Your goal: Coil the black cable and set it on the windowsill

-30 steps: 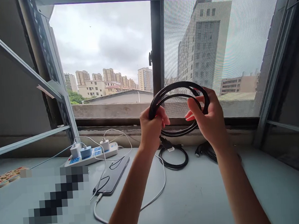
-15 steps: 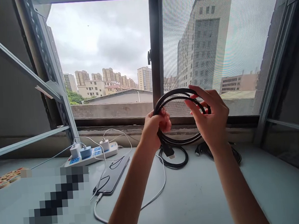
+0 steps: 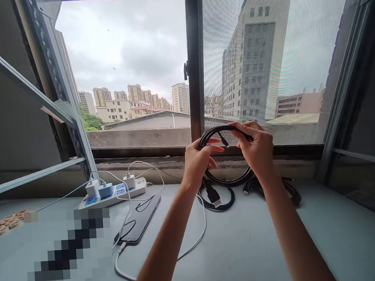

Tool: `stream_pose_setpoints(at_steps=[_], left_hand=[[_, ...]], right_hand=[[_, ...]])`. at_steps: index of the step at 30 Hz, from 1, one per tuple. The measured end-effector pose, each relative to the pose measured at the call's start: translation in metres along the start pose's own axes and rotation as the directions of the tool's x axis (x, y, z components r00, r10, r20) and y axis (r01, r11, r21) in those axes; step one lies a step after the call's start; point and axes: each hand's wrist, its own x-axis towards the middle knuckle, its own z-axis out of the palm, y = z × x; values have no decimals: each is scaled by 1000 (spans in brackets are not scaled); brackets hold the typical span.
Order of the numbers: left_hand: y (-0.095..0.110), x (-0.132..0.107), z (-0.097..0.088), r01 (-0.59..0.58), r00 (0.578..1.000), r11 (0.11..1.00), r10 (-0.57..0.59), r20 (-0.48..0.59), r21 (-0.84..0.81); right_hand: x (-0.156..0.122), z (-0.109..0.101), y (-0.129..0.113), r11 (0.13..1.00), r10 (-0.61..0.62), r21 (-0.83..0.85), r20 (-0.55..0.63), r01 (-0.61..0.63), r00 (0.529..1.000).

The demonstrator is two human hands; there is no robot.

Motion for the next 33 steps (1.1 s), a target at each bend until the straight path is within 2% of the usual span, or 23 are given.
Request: stream_pose_setpoints(at_steps=[4,9,12,16,20,24,29,33], left_hand=[[-4,3,-2,-116,984,979,136,-115,168],[-4,1,2,-221,947,941,270,-173,257],[-3,-2,3,-313,900,892,388,-197,327],[-1,-3,1,-420,845,847,496,-200,325],[0,-4,-3,-478,818,837,535,-213,267],[1,-8,-2,-530,784,814,577,-227,239],[0,-11,3,-530,789,836,547,-281,139],[1,-7,5,-509,794,861,475,-379,13]], right_hand=[[0,1,-6,999,20,-26,-21,-21,1000],[-2,8,-9,998,13,-52,-111,-19,994],[-4,12,-6,999,26,-27,-84,-29,996],[-4,14,-3,989,100,111,-20,-97,995],[-3,12,-6,973,136,181,63,-145,989],[-2,8,-13,992,79,101,30,-82,996],[1,-3,-18,997,46,-60,-20,-48,999],[3,-8,-16,994,111,-1,53,-111,992]])
